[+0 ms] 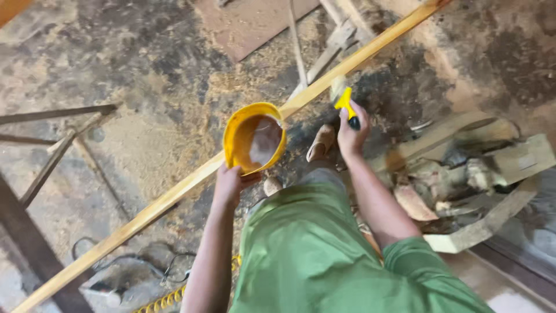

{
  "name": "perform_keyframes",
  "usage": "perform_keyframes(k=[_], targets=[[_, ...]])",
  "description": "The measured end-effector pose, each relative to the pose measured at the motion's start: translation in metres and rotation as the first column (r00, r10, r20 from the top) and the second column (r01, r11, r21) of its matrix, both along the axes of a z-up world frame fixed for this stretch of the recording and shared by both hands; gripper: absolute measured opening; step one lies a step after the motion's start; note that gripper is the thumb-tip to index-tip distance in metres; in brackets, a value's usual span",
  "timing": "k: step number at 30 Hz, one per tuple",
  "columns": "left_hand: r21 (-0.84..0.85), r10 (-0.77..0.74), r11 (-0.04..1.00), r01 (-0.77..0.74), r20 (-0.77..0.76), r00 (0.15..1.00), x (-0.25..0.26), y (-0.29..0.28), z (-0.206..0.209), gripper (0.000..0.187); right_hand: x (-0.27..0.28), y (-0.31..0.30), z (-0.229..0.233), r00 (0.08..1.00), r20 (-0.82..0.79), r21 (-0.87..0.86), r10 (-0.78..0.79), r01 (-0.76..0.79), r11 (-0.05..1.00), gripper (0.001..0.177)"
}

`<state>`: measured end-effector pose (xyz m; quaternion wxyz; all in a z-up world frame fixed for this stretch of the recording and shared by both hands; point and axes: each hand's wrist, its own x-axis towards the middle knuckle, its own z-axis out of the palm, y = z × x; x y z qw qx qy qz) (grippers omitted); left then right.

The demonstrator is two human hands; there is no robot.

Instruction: The person applies a clear liquid finish to a long wooden plank using a paintbrush. They repeatedly dip the brush into a yellow container and stroke the liquid along the length of the plank.

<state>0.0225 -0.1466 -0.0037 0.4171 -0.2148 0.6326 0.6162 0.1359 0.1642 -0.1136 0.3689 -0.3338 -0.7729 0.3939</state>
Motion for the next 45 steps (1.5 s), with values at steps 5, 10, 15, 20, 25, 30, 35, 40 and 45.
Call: perform_keyframes(k=[5, 10, 15, 20, 25, 30, 35, 40, 45], targets=[[0.008, -0.016, 1.000, 0.016, -0.019, 1.000, 0.024, -0.029, -0.002, 0.044, 0.006, -0.010, 0.050, 0.942, -0.319, -0.525, 0.100, -0.264, 0.809, 0.016], [-0.009, -0.035, 0.999, 0.035, -0.053, 0.998, 0.036, -0.026, 0.008, 0.060, 0.041, -0.026, 0.155, 0.816, -0.437, -0.510, 0.379, -0.572, 0.642, 0.019], [-0.154, -0.131, 0.983, 0.105, -0.174, 0.976, 0.046, -0.006, 0.031, 0.066, 0.015, -0.059, 0.180, 0.717, 0.067, -0.077, 0.694, -0.690, 0.720, 0.018], [-0.207, -0.216, 0.961, 0.183, -0.149, 0.965, 0.049, 0.015, 0.040, 0.062, -0.006, -0.067, 0.156, 0.699, 0.289, 0.009, 0.654, -0.685, 0.729, 0.015], [-0.109, -0.220, 0.972, 0.210, -0.093, 0.971, 0.050, 0.035, 0.023, 0.056, 0.018, -0.030, 0.145, 0.780, 0.169, -0.355, 0.602, -0.522, 0.776, 0.012], [-0.042, -0.191, 0.980, 0.192, 0.027, 0.981, 0.049, 0.058, 0.002, 0.063, 0.052, 0.012, 0.141, 0.868, -0.051, -0.640, 0.494, -0.408, 0.651, 0.019], [-0.021, -0.228, 0.973, 0.228, 0.018, 0.974, 0.050, 0.077, -0.008, 0.063, 0.083, 0.044, 0.143, 0.794, -0.120, -0.671, 0.595, -0.507, 0.541, 0.027], [0.003, -0.237, 0.971, 0.238, 0.055, 0.970, 0.052, 0.093, -0.019, 0.062, 0.103, 0.070, 0.136, 0.760, -0.407, -0.814, 0.506, -0.553, 0.177, 0.032], [0.011, -0.241, 0.971, 0.241, 0.095, 0.966, 0.053, 0.102, -0.035, 0.061, 0.120, 0.092, 0.120, 0.830, -0.350, -0.856, 0.435, -0.472, 0.211, 0.042]])
